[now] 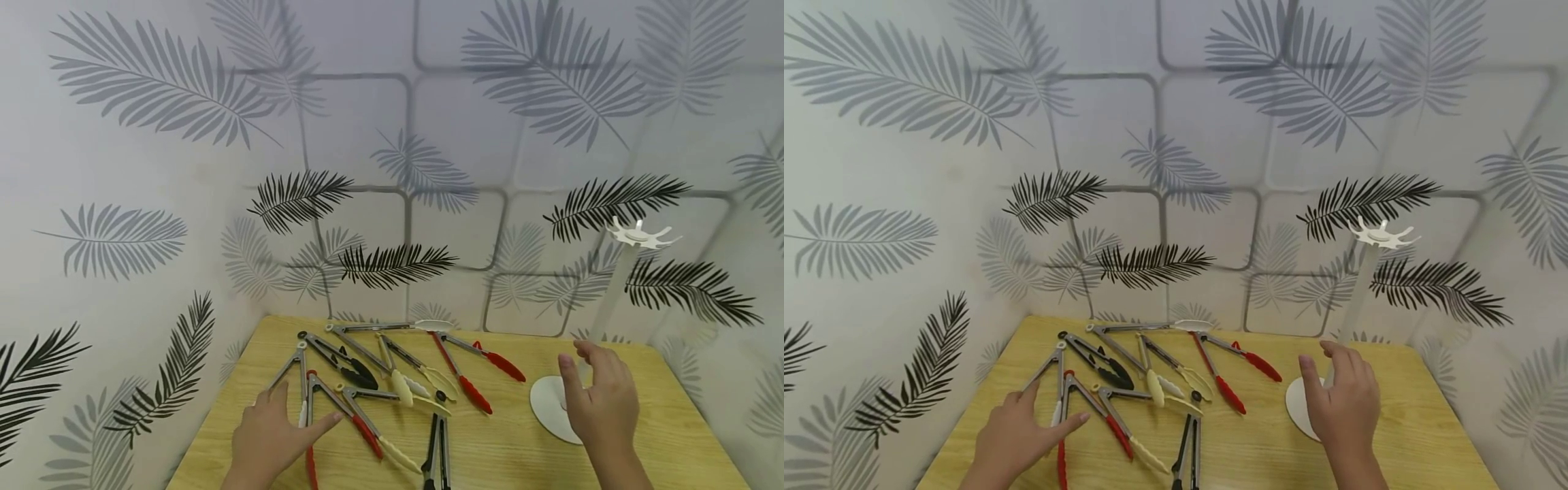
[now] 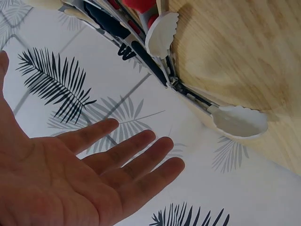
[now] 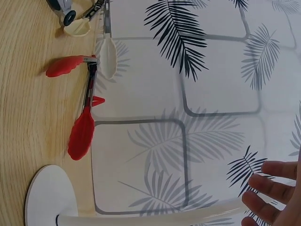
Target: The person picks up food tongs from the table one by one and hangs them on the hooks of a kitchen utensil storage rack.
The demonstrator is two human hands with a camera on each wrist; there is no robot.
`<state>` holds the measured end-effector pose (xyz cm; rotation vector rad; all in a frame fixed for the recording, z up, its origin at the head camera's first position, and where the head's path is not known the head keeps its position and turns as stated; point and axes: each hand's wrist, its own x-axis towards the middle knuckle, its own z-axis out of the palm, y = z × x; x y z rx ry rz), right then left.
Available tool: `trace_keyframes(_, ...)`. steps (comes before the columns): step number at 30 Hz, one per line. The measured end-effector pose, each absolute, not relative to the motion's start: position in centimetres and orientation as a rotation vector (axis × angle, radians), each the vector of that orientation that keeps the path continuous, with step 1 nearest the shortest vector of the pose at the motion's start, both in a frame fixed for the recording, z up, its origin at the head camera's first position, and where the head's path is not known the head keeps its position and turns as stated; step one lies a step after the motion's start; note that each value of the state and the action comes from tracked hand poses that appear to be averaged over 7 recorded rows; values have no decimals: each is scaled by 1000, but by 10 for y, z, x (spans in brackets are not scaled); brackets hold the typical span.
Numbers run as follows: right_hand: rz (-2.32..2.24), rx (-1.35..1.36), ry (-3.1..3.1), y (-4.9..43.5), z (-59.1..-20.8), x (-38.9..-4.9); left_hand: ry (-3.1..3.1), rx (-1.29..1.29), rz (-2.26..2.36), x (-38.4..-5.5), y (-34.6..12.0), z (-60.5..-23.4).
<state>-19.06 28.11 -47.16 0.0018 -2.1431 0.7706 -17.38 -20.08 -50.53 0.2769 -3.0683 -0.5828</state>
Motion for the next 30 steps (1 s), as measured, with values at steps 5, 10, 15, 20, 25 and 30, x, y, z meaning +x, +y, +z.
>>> trace_keyframes(5, 756, -31, -2145, 284, -471, -191, -3117, 313, -608, -172, -204, -511)
trace_keyframes(10, 762, -52, -2142, 286, -469, -192, -3150, 355, -630, -173, -206, -516)
trace_keyframes(15, 784, -81, -2116, 288, -469, -193, -3172, 368, -639, -175, -208, -524)
trace_keyframes(20, 797, -90, -2102, 288, -471, -194, -3169, 357, -579, -176, -209, -532)
trace_keyframes(25, 797, -95, -2078, 289, -472, -197, -3178, 369, -577, -175, -210, -535)
trace_keyframes(30, 837, -127, -2017, 292, -475, -202, -3182, 370, -571, -173, -209, -538)
